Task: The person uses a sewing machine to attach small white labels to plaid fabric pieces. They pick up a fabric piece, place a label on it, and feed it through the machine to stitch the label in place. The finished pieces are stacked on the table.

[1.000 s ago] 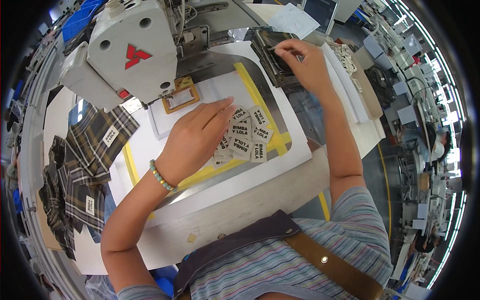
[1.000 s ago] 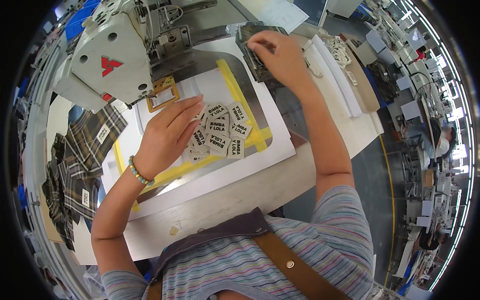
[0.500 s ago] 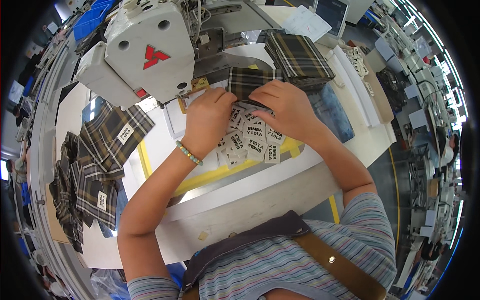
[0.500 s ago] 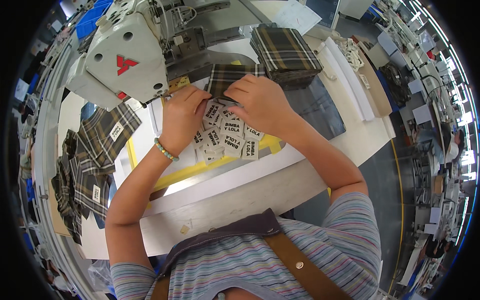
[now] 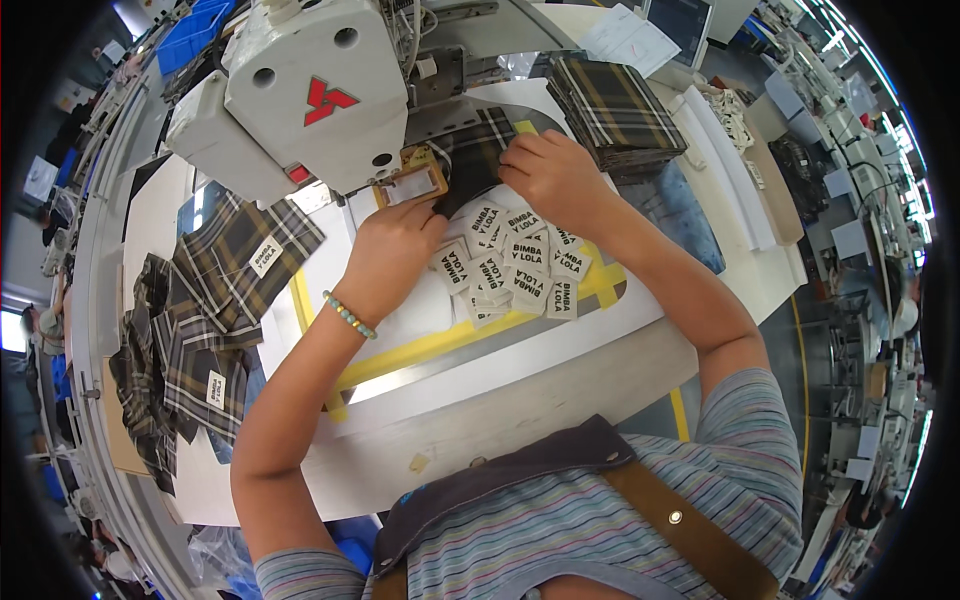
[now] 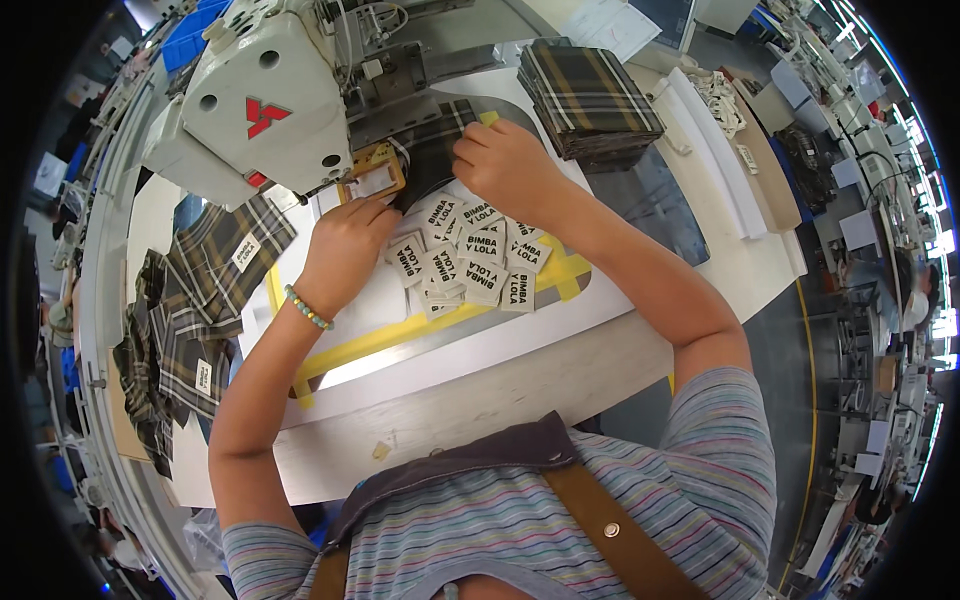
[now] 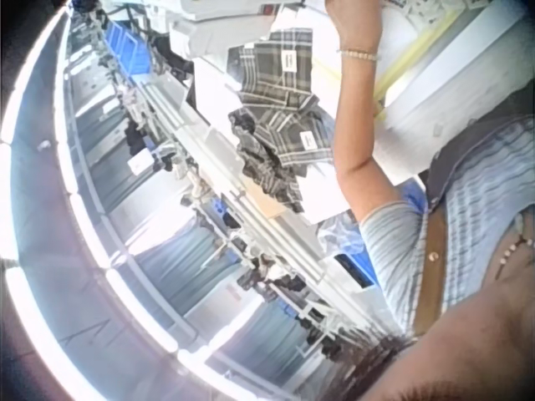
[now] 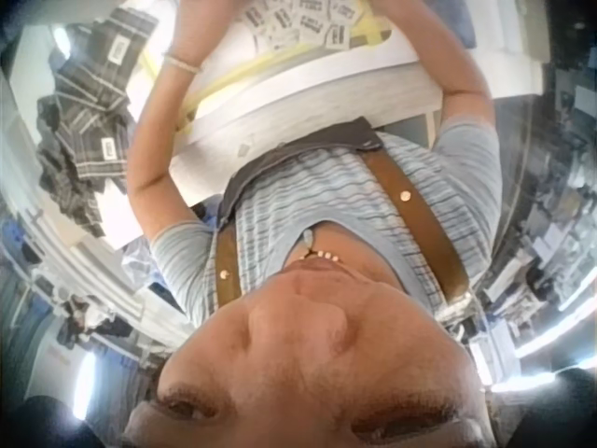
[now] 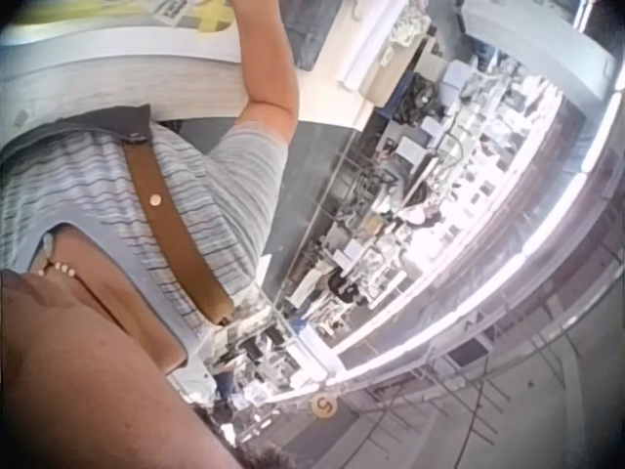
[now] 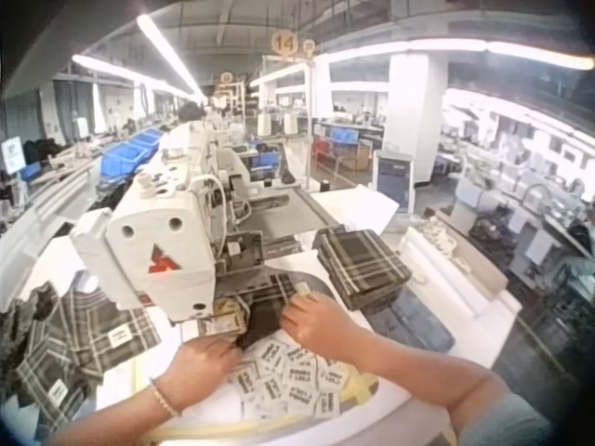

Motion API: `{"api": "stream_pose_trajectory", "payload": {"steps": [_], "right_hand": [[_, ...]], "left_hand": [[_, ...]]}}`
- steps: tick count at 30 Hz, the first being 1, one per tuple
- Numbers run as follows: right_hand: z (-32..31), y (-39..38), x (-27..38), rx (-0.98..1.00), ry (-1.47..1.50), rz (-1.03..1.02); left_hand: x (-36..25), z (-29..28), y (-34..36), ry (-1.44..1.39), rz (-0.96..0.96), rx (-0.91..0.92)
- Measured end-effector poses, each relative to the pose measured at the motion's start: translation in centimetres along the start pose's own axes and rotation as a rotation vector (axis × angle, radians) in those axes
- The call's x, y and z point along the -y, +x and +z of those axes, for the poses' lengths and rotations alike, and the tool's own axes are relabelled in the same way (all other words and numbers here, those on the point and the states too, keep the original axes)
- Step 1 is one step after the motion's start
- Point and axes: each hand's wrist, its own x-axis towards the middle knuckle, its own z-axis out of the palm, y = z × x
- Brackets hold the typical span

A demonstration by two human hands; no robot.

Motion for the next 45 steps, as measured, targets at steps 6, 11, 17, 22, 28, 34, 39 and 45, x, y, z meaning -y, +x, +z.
{"api": "stream_pose_trajectory", "payload": {"steps": [6,11,17,22,28,34,39,45], "right_hand": [[-0.3,1.8,1.2,0.027,0.004,-0.027],[-3.9,0.4,2.9,0.208,-0.068,0.106],[-5.6,-1.0,1.8,0.255,-0.132,0.215],[-2.0,-1.4,0.9,-0.035,-0.122,0.028],[-0.1,0.9,1.6,-0.052,-0.010,-0.060],[2.3,2.0,2.3,0.152,0.156,-0.022],[0.9,1.2,1.2,0.277,0.292,0.077],[0.0,-1.2,1.8,0.282,0.488,0.164]], "left_hand": [[0.1,-1.2,-2.7,-0.047,-0.128,-0.013],[-0.5,0.0,-0.7,-0.013,-0.017,-0.030],[-0.7,2.0,2.5,0.025,0.061,-0.088],[0.0,1.5,0.9,0.053,0.049,-0.082],[0.9,-0.7,-2.8,0.081,-0.084,0.017],[2.1,-1.9,-5.5,0.263,-0.037,0.047],[2.6,-3.3,-7.1,0.150,-0.145,0.044],[1.3,-4.6,-8.4,-0.038,-0.211,0.093]]}}
